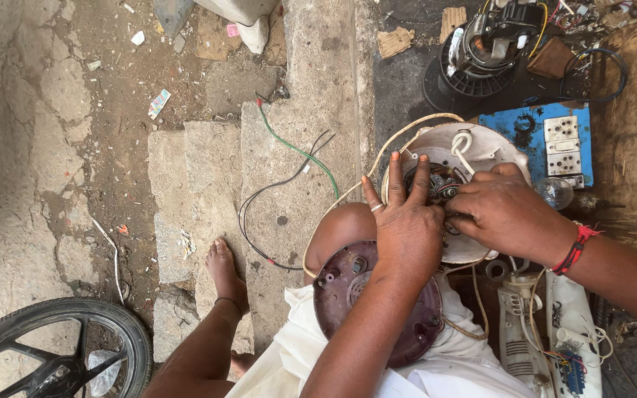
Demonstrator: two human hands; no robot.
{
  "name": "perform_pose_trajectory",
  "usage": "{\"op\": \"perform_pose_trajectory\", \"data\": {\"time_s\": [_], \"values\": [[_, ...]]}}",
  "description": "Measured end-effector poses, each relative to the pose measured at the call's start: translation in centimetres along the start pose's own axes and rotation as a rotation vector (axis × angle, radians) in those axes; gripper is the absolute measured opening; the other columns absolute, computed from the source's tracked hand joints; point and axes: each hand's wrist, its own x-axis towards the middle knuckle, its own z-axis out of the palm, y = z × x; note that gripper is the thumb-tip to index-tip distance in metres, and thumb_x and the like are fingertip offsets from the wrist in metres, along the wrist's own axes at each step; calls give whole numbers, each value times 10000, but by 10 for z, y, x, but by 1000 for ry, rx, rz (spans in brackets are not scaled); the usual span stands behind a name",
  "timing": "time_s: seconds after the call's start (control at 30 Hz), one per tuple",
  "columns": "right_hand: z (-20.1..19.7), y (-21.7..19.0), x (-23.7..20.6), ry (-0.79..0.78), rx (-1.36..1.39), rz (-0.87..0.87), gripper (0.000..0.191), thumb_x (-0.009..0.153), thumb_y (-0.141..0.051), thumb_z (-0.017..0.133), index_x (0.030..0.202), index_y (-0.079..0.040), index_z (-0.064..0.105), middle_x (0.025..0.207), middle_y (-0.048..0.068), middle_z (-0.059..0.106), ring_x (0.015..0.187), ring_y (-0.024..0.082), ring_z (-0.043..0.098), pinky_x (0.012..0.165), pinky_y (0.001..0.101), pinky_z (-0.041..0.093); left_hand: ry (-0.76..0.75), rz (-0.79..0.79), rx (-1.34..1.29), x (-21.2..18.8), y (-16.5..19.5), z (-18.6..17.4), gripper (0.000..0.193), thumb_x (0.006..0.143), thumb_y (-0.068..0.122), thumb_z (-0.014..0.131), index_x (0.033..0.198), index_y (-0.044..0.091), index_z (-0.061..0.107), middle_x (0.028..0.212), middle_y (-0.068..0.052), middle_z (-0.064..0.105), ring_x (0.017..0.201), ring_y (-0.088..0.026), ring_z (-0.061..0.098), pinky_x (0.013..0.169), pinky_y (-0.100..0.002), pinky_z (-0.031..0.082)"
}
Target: The person sits on the ground repairing an electric mixer grinder. They unscrew and remove the maroon base cover, handle the motor and wiring inside the housing, reposition the cover, and work on the internal components by hand.
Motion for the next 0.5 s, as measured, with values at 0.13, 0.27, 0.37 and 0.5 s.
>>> {"op": "perform_pose_trajectory", "data": {"time_s": [0.13,0.27,0.37,0.5], "values": [[2,10,-4,8,58,-23,248,710,-288,783,918,-153,780,768,18,703,861,241,645,859,443,421,39,4,-41,-1,0,2,135,803,172,683,707,144,773,1646,-169,370,1573,-495,119,1149,-842,-2],[0,12,-4,-8,66,19,191,756,-303,782,886,-164,772,758,9,704,859,229,647,871,429,436,75,-1,-86,-1,1,3,117,786,168,676,729,157,778,1638,-174,374,1576,-496,117,1156,-839,-8],[-1,6,-1,13,34,2,206,734,-314,804,859,-155,766,734,19,692,847,237,644,858,440,436,16,-5,-23,-1,0,3,149,807,188,695,685,131,758,1647,-159,376,1577,-491,112,1153,-835,-13],[-4,-3,5,-60,-27,21,143,721,-264,772,786,-141,740,768,8,688,846,235,639,849,438,434,11,-2,-6,0,-1,3,137,791,173,694,675,134,754,1654,-150,371,1577,-490,110,1146,-835,-11]]}}
